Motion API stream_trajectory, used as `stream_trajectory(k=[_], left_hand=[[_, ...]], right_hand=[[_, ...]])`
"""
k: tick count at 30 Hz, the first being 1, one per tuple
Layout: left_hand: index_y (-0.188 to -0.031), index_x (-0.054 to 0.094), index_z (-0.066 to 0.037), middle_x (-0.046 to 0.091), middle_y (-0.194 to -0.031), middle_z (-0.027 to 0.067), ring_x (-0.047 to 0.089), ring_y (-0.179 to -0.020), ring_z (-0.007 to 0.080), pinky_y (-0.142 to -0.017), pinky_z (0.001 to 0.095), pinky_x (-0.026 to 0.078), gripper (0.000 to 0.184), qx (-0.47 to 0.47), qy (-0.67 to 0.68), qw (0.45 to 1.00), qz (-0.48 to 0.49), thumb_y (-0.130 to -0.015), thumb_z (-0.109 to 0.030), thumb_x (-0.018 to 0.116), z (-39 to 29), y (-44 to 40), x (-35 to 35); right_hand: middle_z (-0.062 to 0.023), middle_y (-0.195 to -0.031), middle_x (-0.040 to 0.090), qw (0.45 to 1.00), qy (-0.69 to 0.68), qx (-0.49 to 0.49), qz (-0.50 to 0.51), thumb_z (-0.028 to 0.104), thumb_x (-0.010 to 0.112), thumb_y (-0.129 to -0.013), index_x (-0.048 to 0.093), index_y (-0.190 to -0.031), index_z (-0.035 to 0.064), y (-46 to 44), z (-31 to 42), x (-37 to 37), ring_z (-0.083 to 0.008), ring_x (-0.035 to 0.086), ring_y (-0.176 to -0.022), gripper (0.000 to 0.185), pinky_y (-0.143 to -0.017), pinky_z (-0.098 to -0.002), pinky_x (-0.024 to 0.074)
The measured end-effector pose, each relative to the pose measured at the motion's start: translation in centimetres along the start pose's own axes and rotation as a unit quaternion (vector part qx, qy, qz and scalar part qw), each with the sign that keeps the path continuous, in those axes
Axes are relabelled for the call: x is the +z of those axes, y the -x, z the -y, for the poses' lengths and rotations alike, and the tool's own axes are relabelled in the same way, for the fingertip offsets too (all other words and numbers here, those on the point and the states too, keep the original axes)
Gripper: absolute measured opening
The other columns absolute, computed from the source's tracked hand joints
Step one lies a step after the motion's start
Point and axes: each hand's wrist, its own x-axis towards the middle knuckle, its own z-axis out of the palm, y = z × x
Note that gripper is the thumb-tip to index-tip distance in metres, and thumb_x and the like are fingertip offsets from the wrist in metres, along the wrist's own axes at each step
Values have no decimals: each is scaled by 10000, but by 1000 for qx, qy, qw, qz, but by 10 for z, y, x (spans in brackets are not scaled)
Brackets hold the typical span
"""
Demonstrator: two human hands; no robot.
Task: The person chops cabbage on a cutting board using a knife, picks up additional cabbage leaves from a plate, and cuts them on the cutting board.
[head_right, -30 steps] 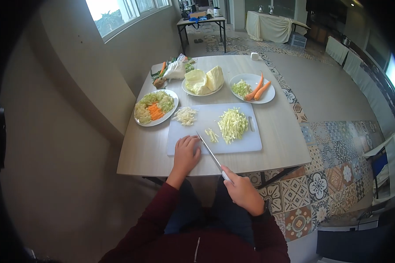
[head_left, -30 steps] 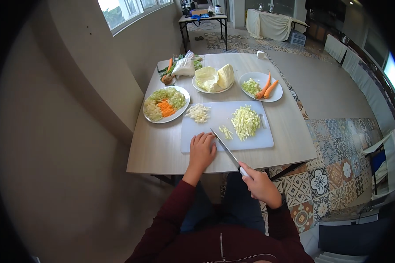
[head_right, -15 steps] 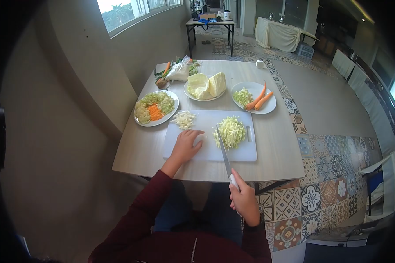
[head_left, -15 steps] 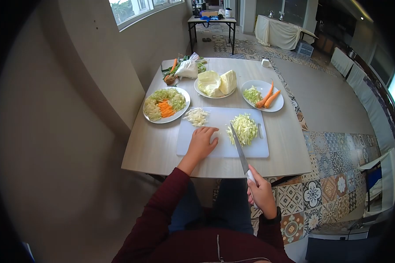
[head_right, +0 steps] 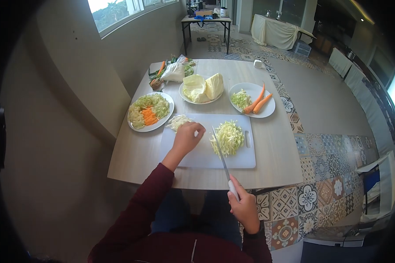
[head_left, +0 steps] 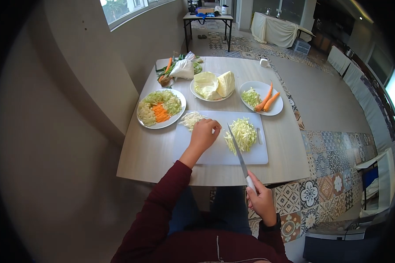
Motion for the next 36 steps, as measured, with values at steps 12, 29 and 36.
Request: stream_trajectory(k=[12, 29, 36], left_hand=[[-765, 660, -39, 676, -780, 93, 629, -773, 281, -700, 394, 504, 172, -76, 42, 995, -47, -836, -187, 711, 22, 2, -16], [-763, 666, -40, 674, -762, 111, 635, -731, 294, -693, 409, 502, 180, -45, 60, 997, 13, -841, -198, 700, 11, 3, -10], [-842, 668, -39, 677, -813, 113, 638, -806, 285, -737, 405, 509, 205, -57, -17, 998, -10, -843, -240, 711, 58, -48, -34]], right_hand=[[-269, -1035, 659, 983, 166, -60, -43, 140, 610, -872, 597, -1328, 133, -21, 8, 9, -423, 635, -970, 456, -803, -418, 529], [-5, -639, 555, 982, -170, -35, -75, 99, 588, -944, 581, -1283, -9, -35, -53, -8, -77, 526, -467, 355, -429, -224, 419], [1, -654, 571, 986, -112, -74, -102, 116, 640, -906, 660, -1146, -15, -84, -73, -57, -57, 506, -521, 274, -484, -219, 404]])
